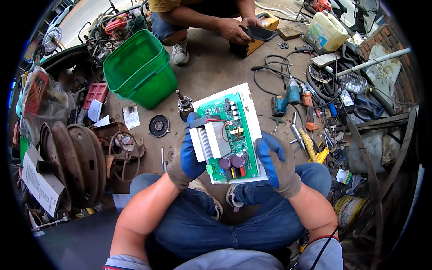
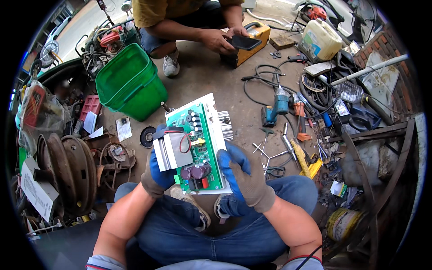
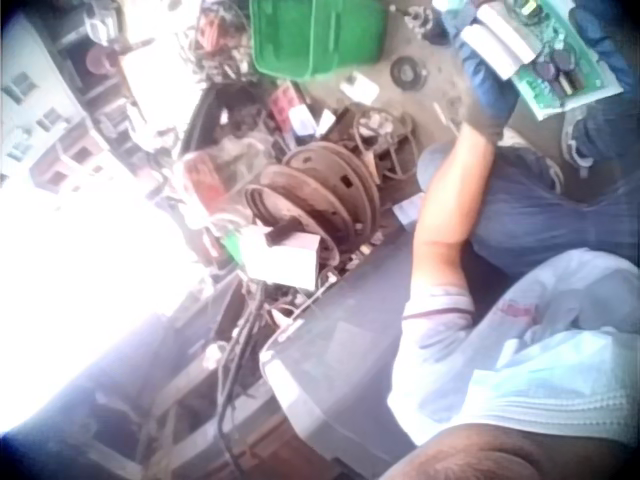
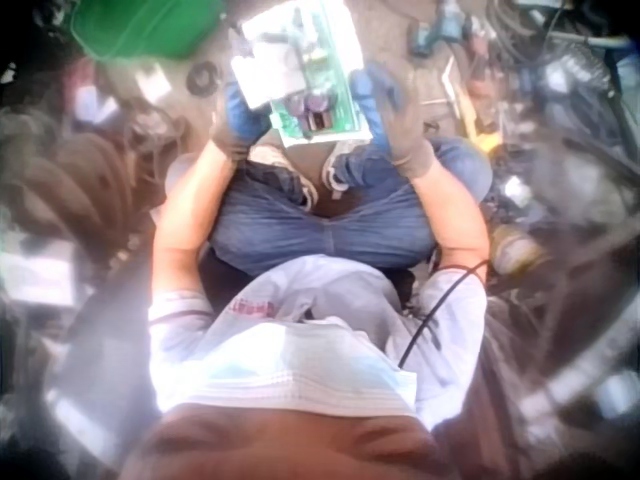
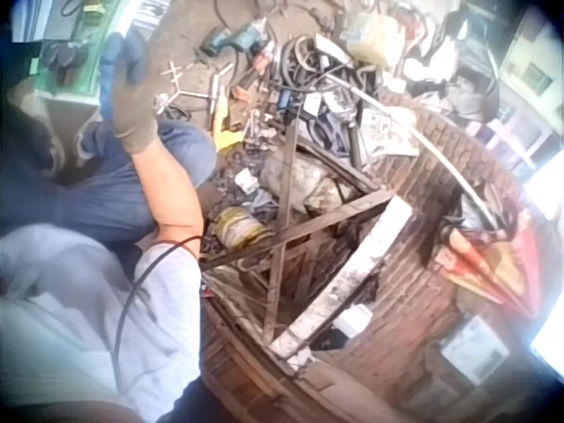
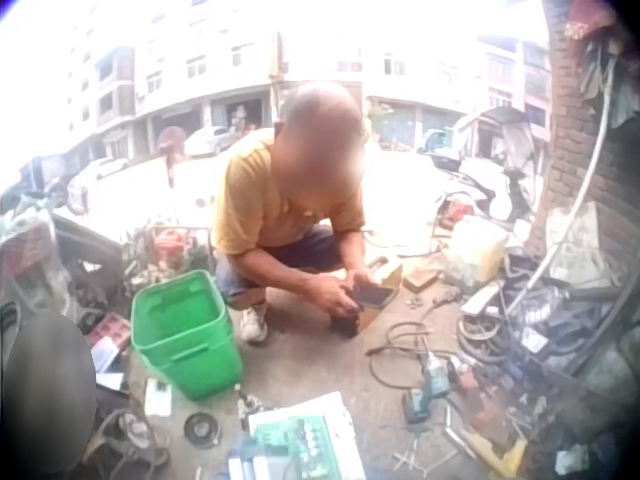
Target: The person disassembles a motor, separating the casing and rotor, and then uses a soldering iron to work on a circuit board. Another person assists by holding the board and using a phone.
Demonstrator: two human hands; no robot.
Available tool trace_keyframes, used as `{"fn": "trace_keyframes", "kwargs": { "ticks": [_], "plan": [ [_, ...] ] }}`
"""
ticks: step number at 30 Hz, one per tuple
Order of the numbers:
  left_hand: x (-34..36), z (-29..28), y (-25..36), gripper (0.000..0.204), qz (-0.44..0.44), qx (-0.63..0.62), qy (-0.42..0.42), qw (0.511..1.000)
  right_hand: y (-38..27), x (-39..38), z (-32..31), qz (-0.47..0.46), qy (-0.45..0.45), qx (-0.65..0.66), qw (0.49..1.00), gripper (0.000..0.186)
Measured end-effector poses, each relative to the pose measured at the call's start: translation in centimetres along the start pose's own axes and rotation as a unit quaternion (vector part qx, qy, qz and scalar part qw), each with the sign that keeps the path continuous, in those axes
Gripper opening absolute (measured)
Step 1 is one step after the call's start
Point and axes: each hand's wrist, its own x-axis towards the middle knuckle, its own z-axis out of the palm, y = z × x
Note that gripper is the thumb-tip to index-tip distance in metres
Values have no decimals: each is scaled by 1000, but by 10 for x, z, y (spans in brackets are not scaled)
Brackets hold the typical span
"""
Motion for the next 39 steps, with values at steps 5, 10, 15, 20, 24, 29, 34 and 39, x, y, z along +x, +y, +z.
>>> {"fn": "trace_keyframes", "kwargs": {
  "ticks": [5, 10, 15, 20, 24, 29, 34, 39],
  "plan": [
    [8, 8, 1, 67, -85, -99, 45, 990, -1, -5, 4, -47, -17, -18, 999, 42],
    [3, -4, 2, 74, -96, -128, 32, 987, -6, -5, 6, -60, -45, -33, 997, 50],
    [7, 0, 0, 75, -85, -101, 59, 990, -11, -6, 12, -46, -46, -121, 991, 52],
    [8, 10, -4, 75, -70, -7, 93, 993, -25, -3, 18, -51, -58, -3, 997, 51],
    [10, -3, -6, 75, -84, -196, -3, 977, -28, -2, 19, -39, -66, -10, 997, 49],
    [12, -3, -4, 73, -95, -234, -50, 966, -21, -2, 18, -10, -59, -6, 998, 44],
    [9, -5, -2, 73, -86, -129, 22, 988, 3, -13, 10, -107, -42, -216, 970, 42],
    [7, 0, 2, 58, -59, 141, 147, 977, 1, -8, 5, -76, -111, -101, 986, 43]
  ]
}}
